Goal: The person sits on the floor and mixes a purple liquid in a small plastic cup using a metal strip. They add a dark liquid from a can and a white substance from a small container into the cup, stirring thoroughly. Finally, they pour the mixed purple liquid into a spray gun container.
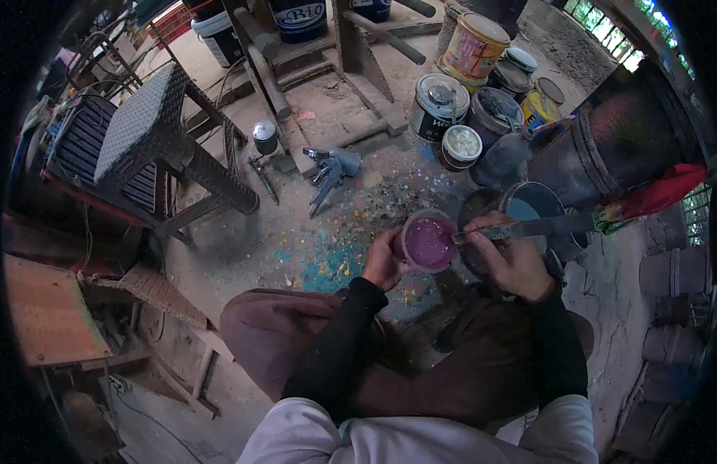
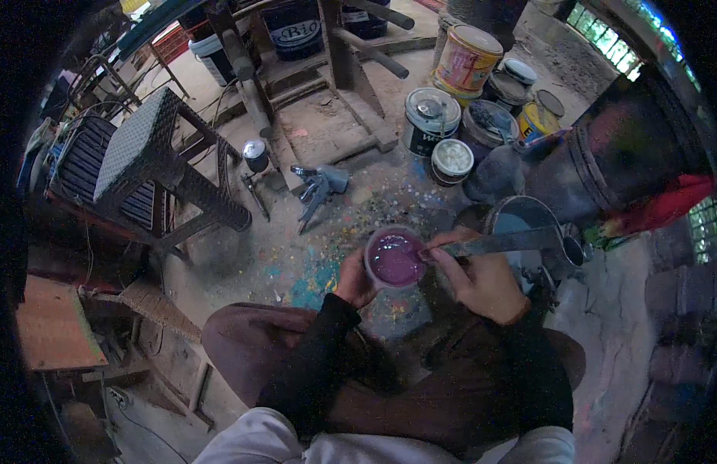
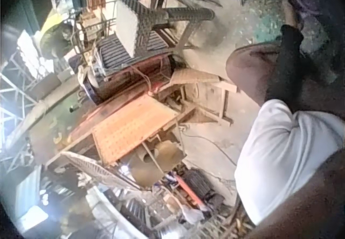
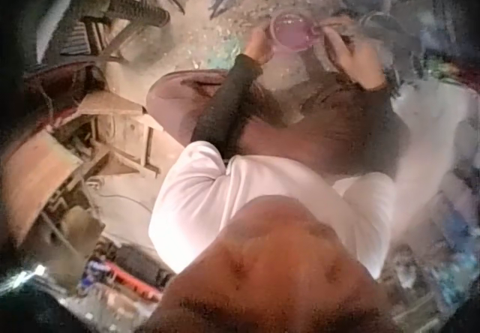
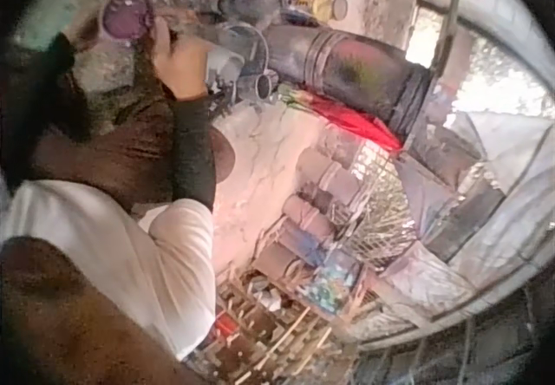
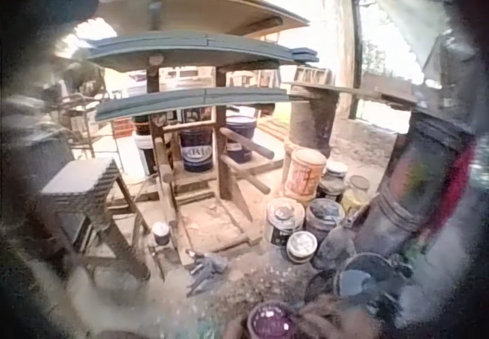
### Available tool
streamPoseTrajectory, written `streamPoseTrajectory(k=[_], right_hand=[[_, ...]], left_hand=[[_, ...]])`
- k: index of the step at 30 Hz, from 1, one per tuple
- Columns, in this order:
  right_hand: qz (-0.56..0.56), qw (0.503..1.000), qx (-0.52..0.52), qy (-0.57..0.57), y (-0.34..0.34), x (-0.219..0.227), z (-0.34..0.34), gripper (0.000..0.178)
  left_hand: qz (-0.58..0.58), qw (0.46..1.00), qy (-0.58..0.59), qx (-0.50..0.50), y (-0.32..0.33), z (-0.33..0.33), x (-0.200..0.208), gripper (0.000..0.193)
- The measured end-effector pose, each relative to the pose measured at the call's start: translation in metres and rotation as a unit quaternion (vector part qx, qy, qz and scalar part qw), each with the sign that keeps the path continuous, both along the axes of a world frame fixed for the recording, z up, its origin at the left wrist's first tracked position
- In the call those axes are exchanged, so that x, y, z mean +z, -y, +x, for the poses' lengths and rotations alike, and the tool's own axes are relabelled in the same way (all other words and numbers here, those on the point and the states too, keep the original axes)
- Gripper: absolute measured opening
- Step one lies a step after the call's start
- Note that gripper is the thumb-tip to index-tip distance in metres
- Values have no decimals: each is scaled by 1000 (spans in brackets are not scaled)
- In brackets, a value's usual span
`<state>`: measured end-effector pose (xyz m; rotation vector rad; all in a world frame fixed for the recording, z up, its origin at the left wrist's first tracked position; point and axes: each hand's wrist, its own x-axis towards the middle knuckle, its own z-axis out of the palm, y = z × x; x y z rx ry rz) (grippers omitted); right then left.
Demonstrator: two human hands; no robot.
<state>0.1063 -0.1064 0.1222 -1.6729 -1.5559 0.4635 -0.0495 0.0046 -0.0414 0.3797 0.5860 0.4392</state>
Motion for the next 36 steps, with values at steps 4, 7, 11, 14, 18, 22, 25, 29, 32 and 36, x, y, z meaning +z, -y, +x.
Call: streamPoseTrajectory(k=[4,7,11,14,18,22,25,29,32,36], right_hand=[[-48,991,-34,-118,4,7,-8,9],[-66,986,-27,-151,4,19,-14,9],[-63,994,8,-90,0,26,-16,10],[-29,998,38,-40,-3,28,-12,10],[-15,999,26,18,-5,34,-7,9],[-2,998,35,55,-16,40,-4,10],[-20,995,86,46,-25,45,-2,11],[-51,988,139,50,-29,61,0,12],[-56,986,159,12,-29,67,2,11],[-121,982,144,28,-37,82,18,12]], left_hand=[[-4,1000,-10,-6,2,4,12,44],[3,999,5,-53,-1,1,13,44],[13,999,0,-51,-1,1,13,44],[22,998,17,-57,-2,1,17,46],[36,998,8,-58,-1,1,30,47],[49,996,36,-71,-2,5,26,45],[62,994,47,-72,-3,6,22,44],[30,998,12,-46,-2,13,33,43],[27,998,30,-44,-5,18,36,42],[25,997,53,-54,-8,16,45,42]])
